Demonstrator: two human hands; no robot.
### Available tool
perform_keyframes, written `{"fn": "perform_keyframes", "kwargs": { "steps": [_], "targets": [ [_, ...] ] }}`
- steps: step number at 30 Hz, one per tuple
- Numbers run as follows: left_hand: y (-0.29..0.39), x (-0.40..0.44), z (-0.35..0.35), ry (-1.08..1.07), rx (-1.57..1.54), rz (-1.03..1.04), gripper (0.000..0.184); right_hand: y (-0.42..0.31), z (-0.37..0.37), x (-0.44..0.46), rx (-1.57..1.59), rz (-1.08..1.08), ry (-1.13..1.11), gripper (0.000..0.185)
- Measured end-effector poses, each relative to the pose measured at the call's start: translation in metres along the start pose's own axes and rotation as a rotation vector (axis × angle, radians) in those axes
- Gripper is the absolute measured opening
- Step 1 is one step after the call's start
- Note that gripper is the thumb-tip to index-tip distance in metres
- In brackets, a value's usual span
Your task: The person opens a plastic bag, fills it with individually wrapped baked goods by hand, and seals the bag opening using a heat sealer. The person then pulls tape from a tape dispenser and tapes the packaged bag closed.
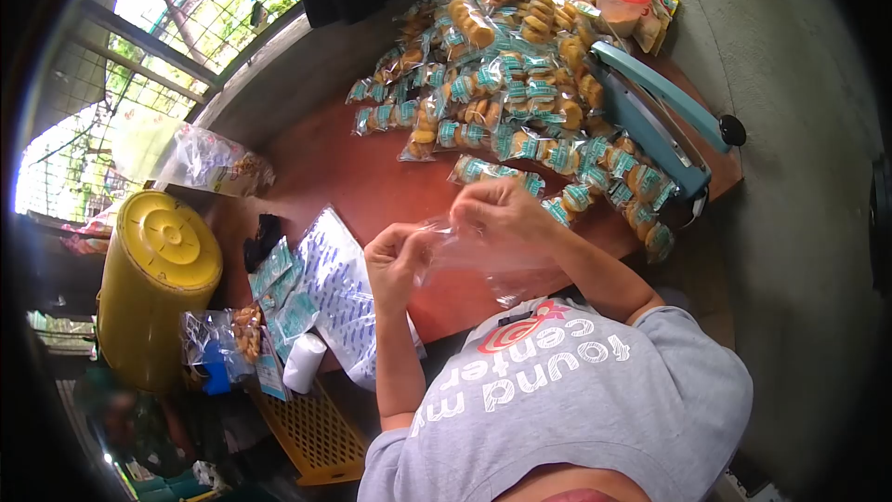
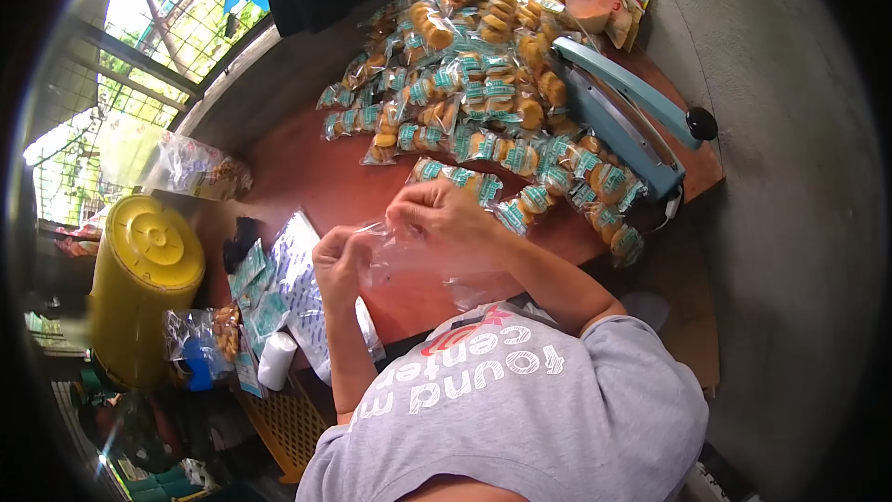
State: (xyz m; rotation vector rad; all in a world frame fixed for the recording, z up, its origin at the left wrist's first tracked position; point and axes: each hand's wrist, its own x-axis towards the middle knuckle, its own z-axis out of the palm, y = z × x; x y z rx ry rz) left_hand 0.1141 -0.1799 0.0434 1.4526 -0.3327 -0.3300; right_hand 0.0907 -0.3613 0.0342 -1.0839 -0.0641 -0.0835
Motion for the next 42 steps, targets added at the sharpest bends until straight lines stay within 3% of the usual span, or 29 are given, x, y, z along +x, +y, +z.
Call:
{"fn": "perform_keyframes", "kwargs": {
  "steps": [2,3,5,7,9,11,13,15,17,19,20,21,22,23,24,25,26,27,29,30,32,33,34,35,37,39,40,42],
  "targets": [
    [-0.010,0.003,-0.001,-0.032,-0.051,0.073,0.042,0.009,-0.012,-0.007,-0.219,0.189,-0.203,0.031],
    [-0.012,0.003,-0.001,-0.047,-0.056,0.065,0.042,0.012,-0.015,-0.008,-0.220,0.190,-0.185,0.031],
    [-0.015,0.006,0.000,-0.254,0.111,-0.240,0.047,0.015,-0.020,-0.006,0.096,0.158,0.028,0.033],
    [-0.017,0.008,0.009,-0.335,0.034,-0.138,0.044,-0.007,-0.009,-0.018,0.240,0.242,0.002,0.036],
    [-0.017,0.010,0.015,-0.479,-0.111,0.060,0.041,0.007,-0.019,-0.023,0.324,0.376,-0.314,0.046],
    [-0.021,0.012,0.012,-0.578,-0.235,-0.026,0.039,0.009,-0.031,-0.031,0.231,0.341,-0.244,0.044],
    [-0.025,0.012,0.020,-0.536,-0.433,-0.047,0.041,-0.014,-0.037,-0.038,0.066,0.271,-0.336,0.040],
    [-0.024,0.010,0.030,-0.509,-0.446,-0.096,0.046,-0.021,-0.045,-0.046,0.141,0.356,-0.312,0.035],
    [-0.021,0.014,0.036,-0.262,-0.947,-0.201,0.051,-0.022,-0.049,-0.052,0.120,0.265,-0.281,0.031],
    [-0.027,0.020,0.018,-0.230,-0.796,-0.196,0.054,-0.028,-0.054,-0.060,0.033,0.253,-0.192,0.032],
    [-0.038,0.023,0.002,-0.289,-0.467,-0.317,0.055,-0.033,-0.056,-0.065,-0.053,0.250,-0.116,0.035],
    [-0.030,0.026,0.009,-0.408,-0.163,-0.311,0.052,-0.041,-0.057,-0.067,-0.057,0.252,-0.108,0.035],
    [-0.023,0.028,0.015,-0.533,0.140,-0.275,0.049,-0.052,-0.057,-0.069,-0.190,0.041,-0.119,0.028],
    [-0.016,0.032,0.019,-0.537,0.136,-0.278,0.049,-0.064,-0.053,-0.072,-0.320,-0.169,-0.130,0.021],
    [-0.012,0.036,0.020,-0.635,0.455,-0.076,0.039,-0.078,-0.041,-0.076,-0.560,-0.144,-0.240,0.016],
    [-0.005,0.039,0.023,-0.721,0.773,0.139,0.029,-0.075,-0.030,-0.077,-0.563,-0.146,-0.233,0.016],
    [0.009,0.040,0.029,-0.693,0.929,0.322,0.006,-0.069,-0.015,-0.079,-0.785,-0.322,-0.318,0.022],
    [0.020,0.041,0.034,-0.697,0.924,0.325,0.006,-0.065,-0.006,-0.081,-1.007,-0.498,-0.404,0.029],
    [0.033,0.041,0.041,-0.363,1.243,0.558,0.027,-0.060,-0.001,-0.087,-1.043,-0.438,-0.429,0.025],
    [0.033,0.044,0.038,-0.367,1.238,0.564,0.027,-0.058,-0.001,-0.088,-1.073,-0.382,-0.456,0.021],
    [0.036,0.052,0.025,-0.080,1.404,0.664,0.041,-0.067,-0.021,-0.086,-1.006,-0.435,-0.211,0.016],
    [0.037,0.054,0.018,-0.035,1.191,0.531,0.042,-0.078,-0.045,-0.080,-0.967,-0.372,-0.102,0.016],
    [0.036,0.057,0.005,-0.071,1.185,0.505,0.043,-0.071,-0.080,-0.078,-1.190,-0.466,0.240,0.017],
    [0.034,0.062,-0.009,-0.106,1.176,0.482,0.044,-0.082,-0.107,-0.074,-1.435,-0.368,0.492,0.023],
    [0.035,0.063,-0.016,-0.115,1.188,0.451,0.045,-0.054,-0.172,-0.080,-1.835,0.098,0.716,0.036],
    [0.045,0.059,-0.011,-0.121,1.044,0.403,0.048,-0.043,-0.188,-0.075,-1.879,0.306,0.638,0.044],
    [0.039,0.063,-0.017,-0.146,1.039,0.477,0.052,-0.046,-0.193,-0.072,-1.881,0.307,0.643,0.044],
    [0.038,0.065,-0.013,-0.147,0.986,0.482,0.053,-0.048,-0.198,-0.064,-1.745,0.448,0.507,0.042]
  ]
}}
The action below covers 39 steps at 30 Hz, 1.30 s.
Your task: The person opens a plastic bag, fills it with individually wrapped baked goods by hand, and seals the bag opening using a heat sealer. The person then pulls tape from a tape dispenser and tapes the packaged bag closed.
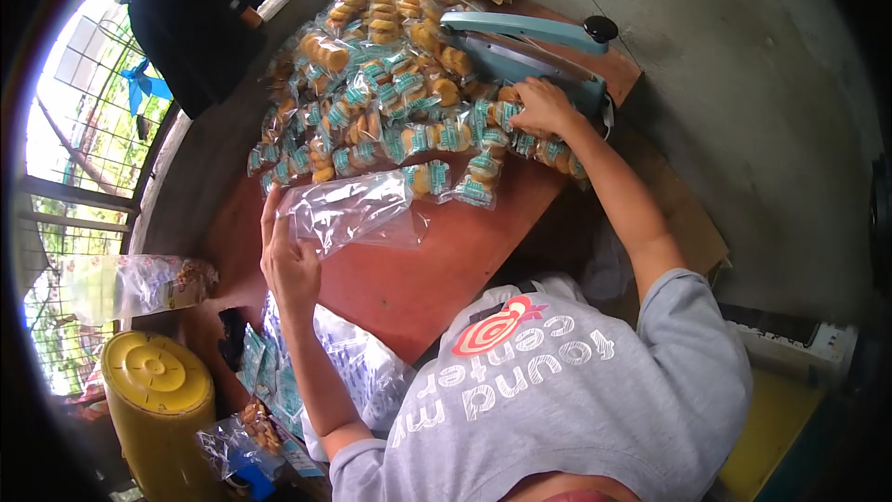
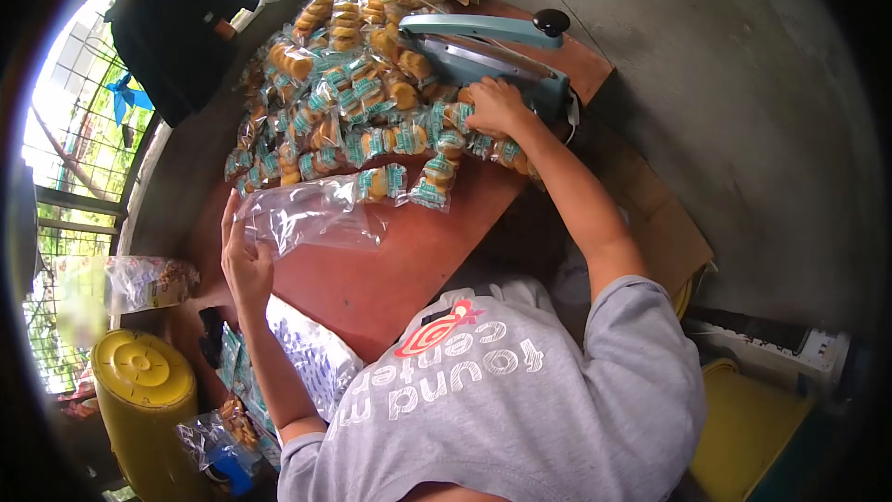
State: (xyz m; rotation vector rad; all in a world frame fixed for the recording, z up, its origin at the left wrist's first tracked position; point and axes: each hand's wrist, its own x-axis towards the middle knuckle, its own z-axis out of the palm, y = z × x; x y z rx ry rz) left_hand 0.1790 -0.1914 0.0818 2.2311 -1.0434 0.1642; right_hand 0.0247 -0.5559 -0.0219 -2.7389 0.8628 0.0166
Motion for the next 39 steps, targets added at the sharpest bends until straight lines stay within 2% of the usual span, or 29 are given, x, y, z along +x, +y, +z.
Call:
{"fn": "perform_keyframes", "kwargs": {
  "steps": [3,6,7,12,14,15,17,19,21,23,25,27,28,29,31,33,35,37,38,39],
  "targets": [
    [0.003,0.001,0.004,0.026,-0.078,0.033,0.054,0.002,0.005,0.005,0.097,-0.049,0.034,0.038],
    [-0.002,-0.001,0.007,0.001,-0.135,-0.005,0.058,-0.009,0.013,-0.008,-0.017,-0.014,0.127,0.039],
    [-0.003,-0.002,0.009,-0.006,-0.140,0.013,0.058,-0.010,0.019,-0.009,-0.066,-0.001,0.181,0.039],
    [-0.003,-0.008,0.010,-0.038,-0.213,0.051,0.051,-0.003,0.021,0.005,0.022,-0.024,0.183,0.043],
    [-0.009,-0.010,0.012,-0.021,-0.223,0.074,0.048,-0.005,-0.004,0.000,0.097,-0.129,0.395,0.041],
    [-0.009,-0.011,0.012,-0.021,-0.226,0.074,0.048,-0.008,-0.019,-0.009,0.094,-0.128,0.395,0.041],
    [-0.010,-0.016,0.012,-0.026,-0.224,0.086,0.042,-0.011,-0.039,-0.040,0.298,-0.210,0.537,0.041],
    [-0.015,-0.022,0.012,-0.034,-0.214,0.083,0.041,-0.009,-0.024,-0.079,0.192,-0.159,0.275,0.045],
    [-0.017,-0.022,0.012,-0.025,-0.205,0.082,0.040,-0.019,0.011,-0.116,0.165,-0.064,0.214,0.046],
    [-0.017,-0.026,0.013,-0.024,-0.249,0.070,0.044,-0.019,0.060,-0.132,-0.077,-0.037,0.407,0.047],
    [-0.006,-0.027,0.011,-0.031,-0.260,0.039,0.046,-0.010,0.065,-0.121,-0.050,-0.043,0.446,0.050],
    [0.000,-0.025,0.011,-0.023,-0.251,0.070,0.044,0.003,0.061,-0.100,0.084,-0.027,0.415,0.056],
    [-0.004,-0.026,0.011,-0.049,-0.228,0.043,0.050,0.003,0.046,-0.091,0.170,0.007,0.273,0.062],
    [-0.001,-0.026,0.011,-0.042,-0.227,0.041,0.050,0.001,0.043,-0.086,0.168,0.000,0.274,0.062],
    [0.006,-0.025,0.010,-0.016,-0.231,0.009,0.047,-0.003,0.038,-0.075,0.264,0.050,0.474,0.064],
    [0.016,-0.023,0.010,0.036,-0.261,-0.007,0.047,-0.002,0.041,-0.070,0.214,0.067,0.439,0.065],
    [0.016,-0.021,0.010,0.081,-0.281,-0.033,0.048,-0.006,0.031,-0.071,0.090,0.173,0.110,0.064],
    [0.010,-0.017,0.010,0.084,-0.129,0.074,0.053,-0.003,0.013,-0.058,0.103,0.173,0.044,0.063],
    [0.018,-0.015,0.006,0.033,-0.159,-0.046,0.057,-0.009,0.002,-0.058,0.227,0.084,0.082,0.059],
    [0.016,-0.013,0.008,0.044,-0.186,-0.010,0.060,-0.017,-0.022,-0.055,0.342,-0.015,0.128,0.056]
  ]
}}
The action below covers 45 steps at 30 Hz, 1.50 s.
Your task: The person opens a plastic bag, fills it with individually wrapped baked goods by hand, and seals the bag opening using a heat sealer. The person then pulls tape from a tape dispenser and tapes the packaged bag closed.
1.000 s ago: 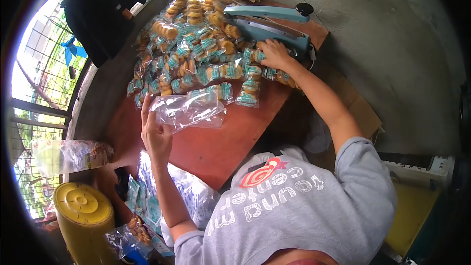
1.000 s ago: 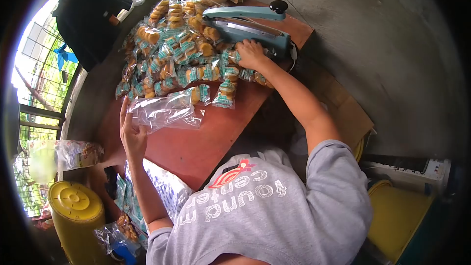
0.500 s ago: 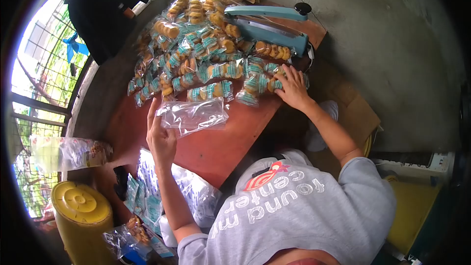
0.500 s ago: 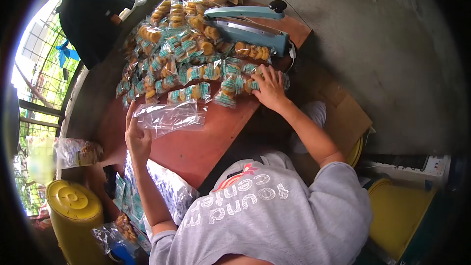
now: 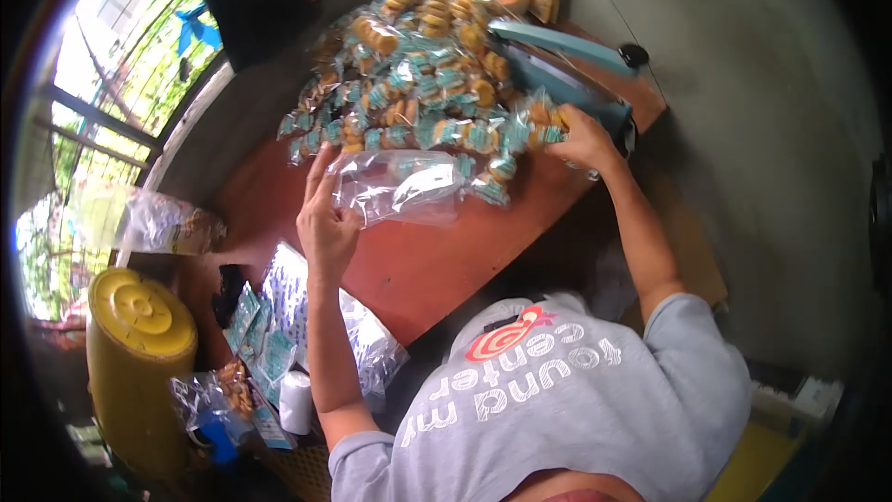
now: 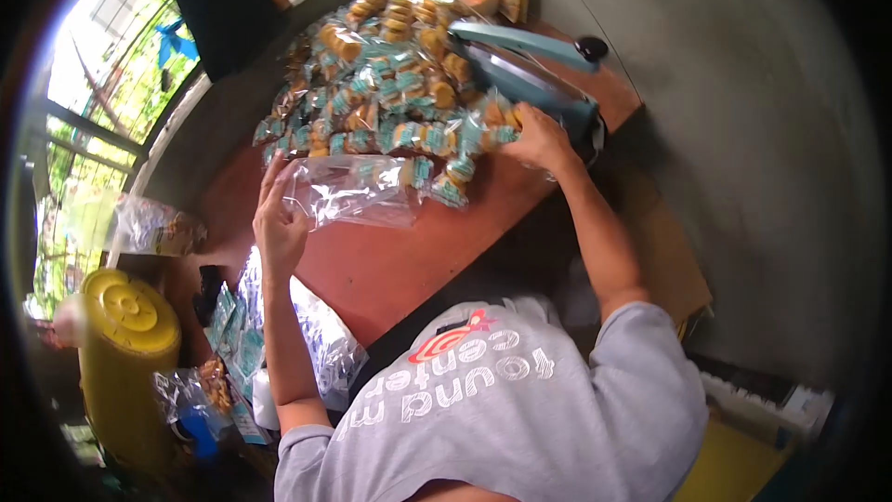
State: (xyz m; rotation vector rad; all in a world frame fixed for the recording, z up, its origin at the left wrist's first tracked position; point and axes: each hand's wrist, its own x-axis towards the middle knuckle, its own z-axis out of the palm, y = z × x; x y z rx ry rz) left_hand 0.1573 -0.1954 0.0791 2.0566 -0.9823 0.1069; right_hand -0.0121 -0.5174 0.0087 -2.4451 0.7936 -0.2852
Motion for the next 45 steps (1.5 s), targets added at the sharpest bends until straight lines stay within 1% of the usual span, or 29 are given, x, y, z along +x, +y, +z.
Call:
{"fn": "perform_keyframes", "kwargs": {
  "steps": [2,4,6,8,10,11,12,14,16,18,20,22,23,24,26,29,30,31,32,34,35,36,37,38,39,41,42,44,45],
  "targets": [
    [0.000,0.003,0.001,-0.073,0.104,-0.027,0.064,-0.056,-0.021,0.003,0.450,-0.411,0.202,0.053],
    [0.004,0.003,0.007,-0.108,0.090,-0.067,0.065,-0.118,-0.029,-0.014,1.147,-0.373,-0.006,0.054],
    [0.005,0.006,0.014,-0.164,0.069,-0.096,0.067,-0.146,0.002,-0.013,0.920,-0.618,0.018,0.062],
    [-0.015,0.001,0.019,-0.186,-0.121,-0.022,0.062,-0.177,0.032,-0.017,0.935,-0.906,0.039,0.071],
    [-0.023,-0.001,0.010,-0.282,-0.281,0.087,0.059,-0.176,0.069,-0.006,0.718,-0.944,-0.026,0.073],
    [-0.004,-0.002,0.004,-0.300,-0.442,-0.193,0.057,-0.173,0.085,-0.003,0.898,-0.731,-0.220,0.069],
    [-0.008,-0.004,0.004,-0.289,-0.438,-0.193,0.057,-0.176,0.089,-0.003,0.899,-0.742,-0.224,0.069],
    [-0.020,-0.005,0.008,-0.308,-0.519,-0.085,0.058,-0.180,0.095,-0.010,1.032,-0.821,-0.056,0.066],
    [-0.001,-0.003,-0.002,-0.314,-0.471,-0.057,0.060,-0.185,0.084,-0.017,1.060,-0.832,-0.040,0.061],
    [0.008,-0.001,-0.008,-0.192,-0.451,-0.238,0.063,-0.181,0.077,-0.005,0.684,-0.872,-0.062,0.057],
    [0.006,-0.007,-0.010,-0.192,-0.403,-0.275,0.068,-0.175,0.080,0.005,0.642,-0.976,-0.087,0.049],
    [0.019,-0.008,-0.002,-0.188,-0.226,-0.177,0.069,-0.173,0.081,0.007,0.072,-0.760,-0.477,0.051],
    [0.035,-0.007,0.000,-0.180,-0.171,-0.150,0.067,-0.176,0.080,0.002,0.020,-0.685,-0.560,0.045],
    [0.051,-0.007,0.008,-0.180,-0.172,-0.145,0.067,-0.179,0.087,0.004,0.019,-0.684,-0.555,0.045],
    [0.073,-0.013,0.021,-0.355,-0.387,-0.015,0.077,-0.180,0.129,0.006,0.108,-0.715,-0.568,0.043],
    [0.066,-0.011,0.019,-0.298,-0.285,0.032,0.076,-0.178,0.191,0.014,0.225,-0.773,-0.583,0.040],
    [0.061,-0.009,0.015,-0.279,-0.247,0.047,0.076,-0.183,0.186,0.015,0.247,-0.787,-0.582,0.040],
    [0.044,-0.007,0.001,-0.192,-0.289,-0.088,0.075,-0.188,0.180,0.016,0.268,-0.801,-0.582,0.039],
    [0.030,-0.005,-0.012,-0.105,-0.334,-0.224,0.075,-0.201,0.139,0.013,0.246,-0.793,-0.670,0.036],
    [0.013,-0.013,-0.034,-0.075,-0.373,-0.270,0.074,-0.218,0.052,0.004,0.205,-0.764,-0.848,0.033],
    [0.019,-0.015,-0.043,-0.062,-0.384,-0.277,0.073,-0.208,0.026,0.007,0.628,-0.925,-0.689,0.025],
    [0.017,-0.018,-0.048,-0.063,-0.385,-0.285,0.073,-0.198,0.015,0.017,0.876,-0.893,-0.643,0.023],
    [0.013,-0.021,-0.053,-0.022,-0.390,-0.323,0.073,-0.186,0.013,0.030,0.936,-0.616,-0.505,0.021],
    [0.012,-0.024,-0.059,0.018,-0.394,-0.358,0.073,-0.167,0.029,0.047,0.927,-0.566,-0.317,0.018],
    [0.018,-0.025,-0.068,-0.012,-0.395,-0.343,0.071,-0.132,0.059,0.073,0.464,-0.587,-0.043,0.022],
    [0.016,-0.029,-0.076,0.003,-0.376,-0.334,0.072,-0.091,0.092,0.078,-0.281,-0.301,-0.133,0.039],
    [0.016,-0.030,-0.080,0.019,-0.349,-0.323,0.072,-0.080,0.098,0.080,-0.283,-0.306,-0.131,0.039],
    [0.017,-0.032,-0.084,0.035,-0.356,-0.341,0.072,-0.072,0.107,0.082,-0.278,-0.141,-0.406,0.050],
    [0.015,-0.033,-0.085,0.039,-0.341,-0.354,0.072,-0.077,0.104,0.078,-0.278,-0.147,-0.410,0.050]
  ]
}}
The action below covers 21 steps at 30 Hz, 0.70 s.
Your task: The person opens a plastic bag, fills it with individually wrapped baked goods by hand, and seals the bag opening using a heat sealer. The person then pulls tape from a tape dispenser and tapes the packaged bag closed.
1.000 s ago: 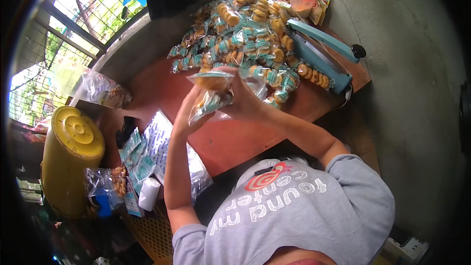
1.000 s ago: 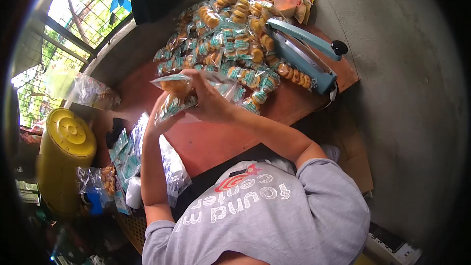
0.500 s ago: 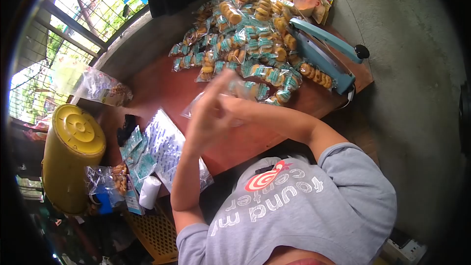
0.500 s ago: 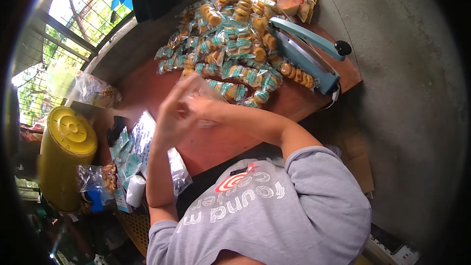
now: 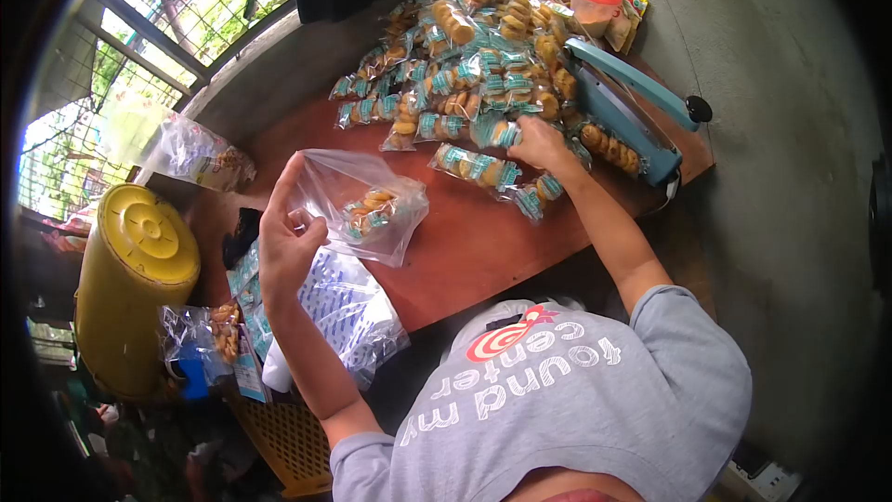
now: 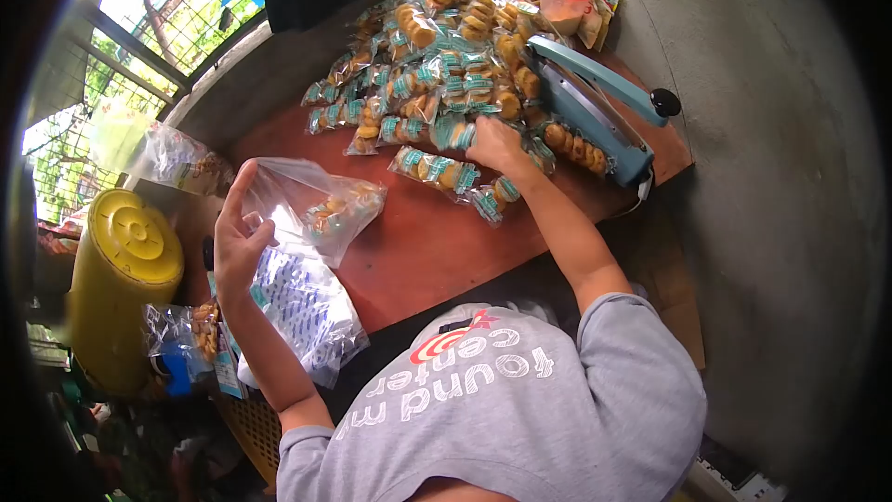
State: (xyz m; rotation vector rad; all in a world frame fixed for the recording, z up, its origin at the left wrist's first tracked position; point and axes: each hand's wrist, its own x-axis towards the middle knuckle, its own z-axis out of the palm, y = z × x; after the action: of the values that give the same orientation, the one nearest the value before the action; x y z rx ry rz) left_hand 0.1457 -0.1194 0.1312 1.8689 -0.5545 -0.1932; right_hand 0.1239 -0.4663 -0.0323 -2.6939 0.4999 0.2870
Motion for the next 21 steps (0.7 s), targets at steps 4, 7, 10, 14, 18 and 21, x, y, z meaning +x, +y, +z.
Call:
{"fn": "perform_keyframes", "kwargs": {
  "steps": [4,7,10,14,18,21],
  "targets": [
    [-0.009,0.004,-0.007,0.036,-0.012,-0.009,0.073,-0.042,-0.021,-0.039,0.353,-0.272,0.229,0.057],
    [-0.009,0.007,-0.005,0.038,-0.016,-0.010,0.072,-0.079,0.039,-0.049,-0.043,-0.419,0.239,0.058],
    [-0.006,0.006,-0.005,0.027,-0.021,-0.045,0.072,-0.086,0.071,-0.037,-0.166,-0.265,0.333,0.063],
    [0.001,0.003,-0.003,0.001,-0.011,-0.041,0.072,-0.074,0.047,-0.001,-0.042,-0.169,0.214,0.071],
    [-0.003,0.006,-0.005,0.016,-0.002,-0.010,0.072,-0.067,0.038,0.006,0.035,-0.145,0.123,0.070],
    [-0.007,0.009,-0.007,0.035,-0.008,0.022,0.071,-0.069,0.008,0.015,0.590,-0.447,0.250,0.068]
  ]
}}
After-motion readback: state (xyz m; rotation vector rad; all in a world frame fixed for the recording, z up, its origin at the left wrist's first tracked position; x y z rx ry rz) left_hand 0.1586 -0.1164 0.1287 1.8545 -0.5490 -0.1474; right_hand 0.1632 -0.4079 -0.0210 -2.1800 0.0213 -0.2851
